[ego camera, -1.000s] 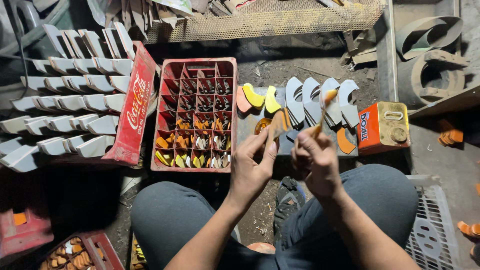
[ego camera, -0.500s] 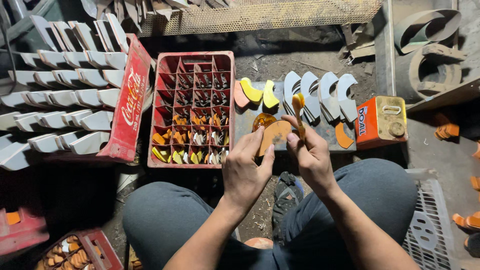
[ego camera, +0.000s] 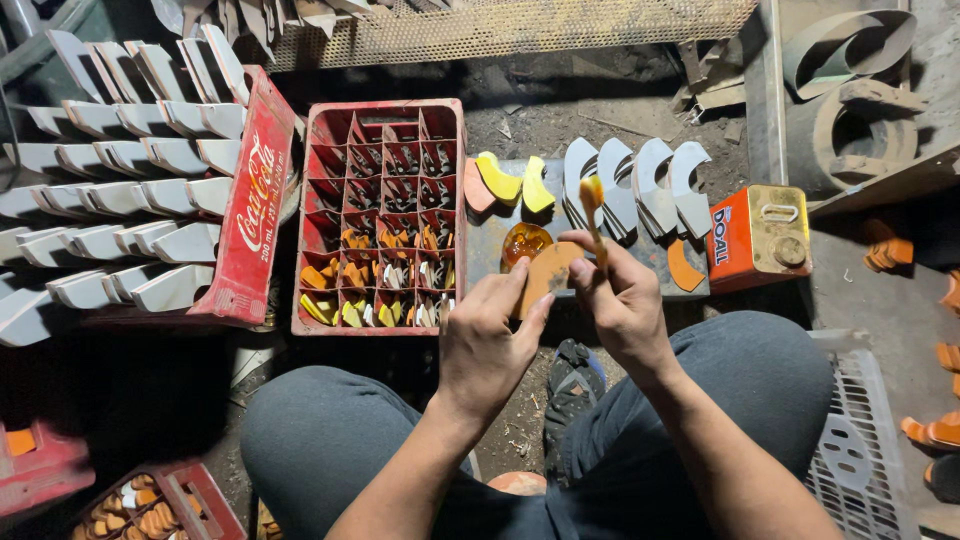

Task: The person sits on the floor and applies an amber-colored adhesive to curved shoe parts using a small brush. They pick up parts from a red crate, coat them, and place them back into the crate or on the floor.

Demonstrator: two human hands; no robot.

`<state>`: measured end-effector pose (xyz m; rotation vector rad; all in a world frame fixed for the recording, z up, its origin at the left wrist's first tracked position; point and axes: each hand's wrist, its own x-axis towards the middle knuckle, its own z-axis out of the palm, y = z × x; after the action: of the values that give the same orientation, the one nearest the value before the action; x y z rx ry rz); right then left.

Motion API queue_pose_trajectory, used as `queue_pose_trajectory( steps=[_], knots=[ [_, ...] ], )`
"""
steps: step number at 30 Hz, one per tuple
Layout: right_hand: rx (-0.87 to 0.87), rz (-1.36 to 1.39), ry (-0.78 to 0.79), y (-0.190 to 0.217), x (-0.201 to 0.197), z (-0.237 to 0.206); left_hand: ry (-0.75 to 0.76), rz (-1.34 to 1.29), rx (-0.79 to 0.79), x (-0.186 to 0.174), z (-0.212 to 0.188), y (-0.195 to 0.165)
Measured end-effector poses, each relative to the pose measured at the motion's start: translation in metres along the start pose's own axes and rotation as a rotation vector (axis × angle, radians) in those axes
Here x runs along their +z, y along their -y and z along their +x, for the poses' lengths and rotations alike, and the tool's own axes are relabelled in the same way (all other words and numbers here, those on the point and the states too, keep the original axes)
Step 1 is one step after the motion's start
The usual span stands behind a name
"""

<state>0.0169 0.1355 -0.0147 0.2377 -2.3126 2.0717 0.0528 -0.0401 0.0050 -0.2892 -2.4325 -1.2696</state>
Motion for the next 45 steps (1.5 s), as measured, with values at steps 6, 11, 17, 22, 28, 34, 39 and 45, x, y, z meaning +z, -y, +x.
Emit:
queue_pose_trajectory(
  steps=[6, 11, 17, 22, 28, 34, 39, 45],
  knots=[
    [0.123, 0.325, -0.003, 0.003, -0.007, 0.000, 0.242, -0.863, -0.612, -0.010, 0.012, 0.029],
    [0.167, 0.435, 0.005, 0.004, -0.012, -0.002, 0.490, -1.108, -0.754, -0.009, 0.005, 0.037],
    [0.159, 0.456, 0.016, 0.007, -0.013, -0.002, 0.485, -1.354, -0.732, 0.003, -0.002, 0.043],
    [0.162, 0.383, 0.059, 0.011, -0.014, -0.004, 0.461, -1.459, -0.745, 0.008, -0.008, 0.048],
    [0.141, 0.379, 0.081, 0.011, -0.014, -0.008, 0.453, -1.441, -0.709, 0.003, -0.008, 0.044],
    [0.146, 0.432, 0.046, 0.007, -0.014, -0.006, 0.478, -1.391, -0.671, -0.001, -0.004, 0.037],
    [0.192, 0.479, 0.059, 0.006, -0.017, -0.005, 0.446, -1.387, -0.689, -0.001, -0.005, 0.038],
    [0.190, 0.524, 0.061, 0.005, -0.019, -0.006, 0.454, -1.440, -0.696, 0.002, -0.007, 0.039]
  ],
)
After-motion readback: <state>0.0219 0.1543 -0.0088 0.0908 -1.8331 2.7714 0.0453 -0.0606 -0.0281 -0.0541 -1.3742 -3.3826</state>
